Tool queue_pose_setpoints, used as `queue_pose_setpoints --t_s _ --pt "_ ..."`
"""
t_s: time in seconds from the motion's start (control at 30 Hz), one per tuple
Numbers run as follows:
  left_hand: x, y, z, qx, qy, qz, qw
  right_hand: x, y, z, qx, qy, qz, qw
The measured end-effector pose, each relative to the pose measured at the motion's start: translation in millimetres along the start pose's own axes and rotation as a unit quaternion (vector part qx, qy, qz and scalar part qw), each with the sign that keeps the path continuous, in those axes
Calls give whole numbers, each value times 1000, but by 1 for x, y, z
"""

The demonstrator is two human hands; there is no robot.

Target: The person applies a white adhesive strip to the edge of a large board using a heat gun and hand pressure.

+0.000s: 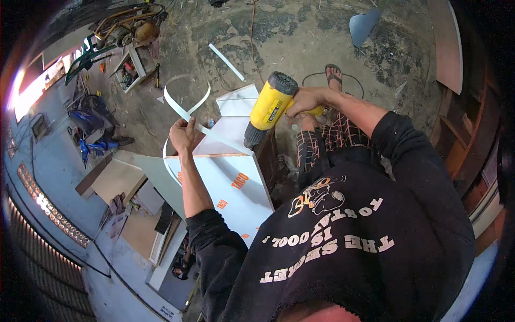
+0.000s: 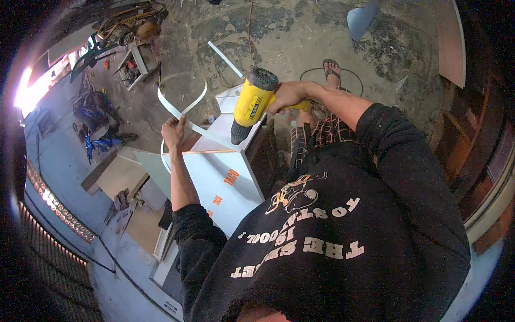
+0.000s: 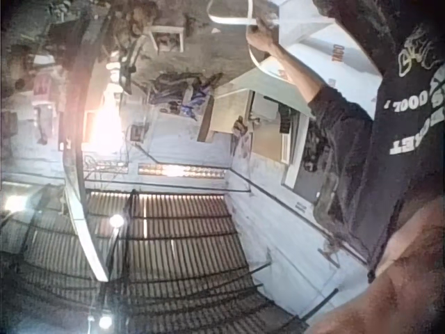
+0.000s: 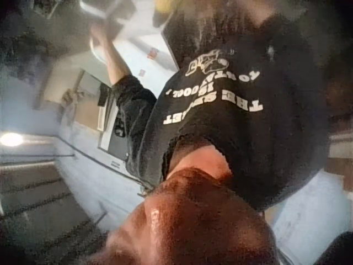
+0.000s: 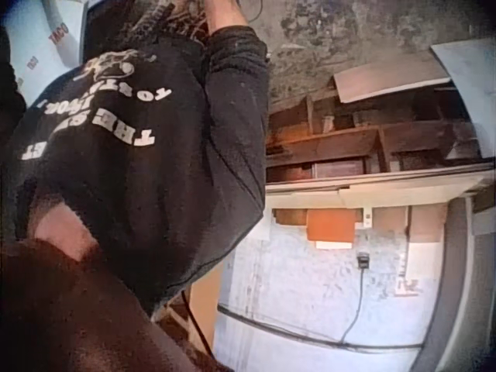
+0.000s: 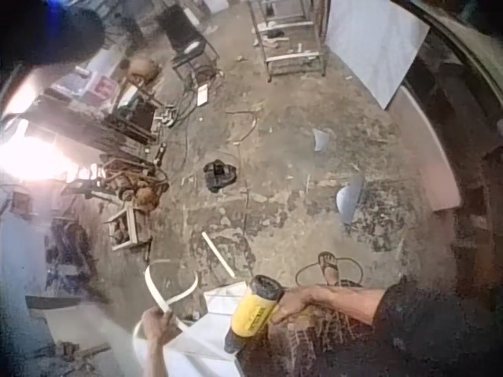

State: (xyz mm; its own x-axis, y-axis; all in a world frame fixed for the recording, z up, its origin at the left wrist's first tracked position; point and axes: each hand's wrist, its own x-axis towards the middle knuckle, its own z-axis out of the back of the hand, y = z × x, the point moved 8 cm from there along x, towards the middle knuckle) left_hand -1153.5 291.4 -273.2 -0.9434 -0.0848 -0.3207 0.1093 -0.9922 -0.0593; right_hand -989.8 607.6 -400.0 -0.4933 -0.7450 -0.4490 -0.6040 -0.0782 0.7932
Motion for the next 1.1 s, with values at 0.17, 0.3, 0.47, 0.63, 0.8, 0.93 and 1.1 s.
queue_pose_setpoints --t_s 0.17,0.3,0.47,0.63,0.8,0.93,1.1 --pt "-1 32 -7 -21 2 27 999 16 -7 2 -40 12 17 999" --pt "-7 49 -11 -11 13 49 999 13 8 8 -64 8 7 998" --pt "-16 69 -12 -56 3 74 996 15 4 10 -61 14 -31 998" --pt "-22 104 -23 -36 -16 88 995 13 20 9 -88 19 -48 995" --pt "-26 104 -24 -58 -23 91 994 29 -1 7 -75 51 -59 994" --pt "-34 105 -21 -59 -30 96 993 28 17 6 -81 30 -11 996" --pt "-37 93 -14 -41 -26 98 994 41 -9 7 -44 52 -42 997"
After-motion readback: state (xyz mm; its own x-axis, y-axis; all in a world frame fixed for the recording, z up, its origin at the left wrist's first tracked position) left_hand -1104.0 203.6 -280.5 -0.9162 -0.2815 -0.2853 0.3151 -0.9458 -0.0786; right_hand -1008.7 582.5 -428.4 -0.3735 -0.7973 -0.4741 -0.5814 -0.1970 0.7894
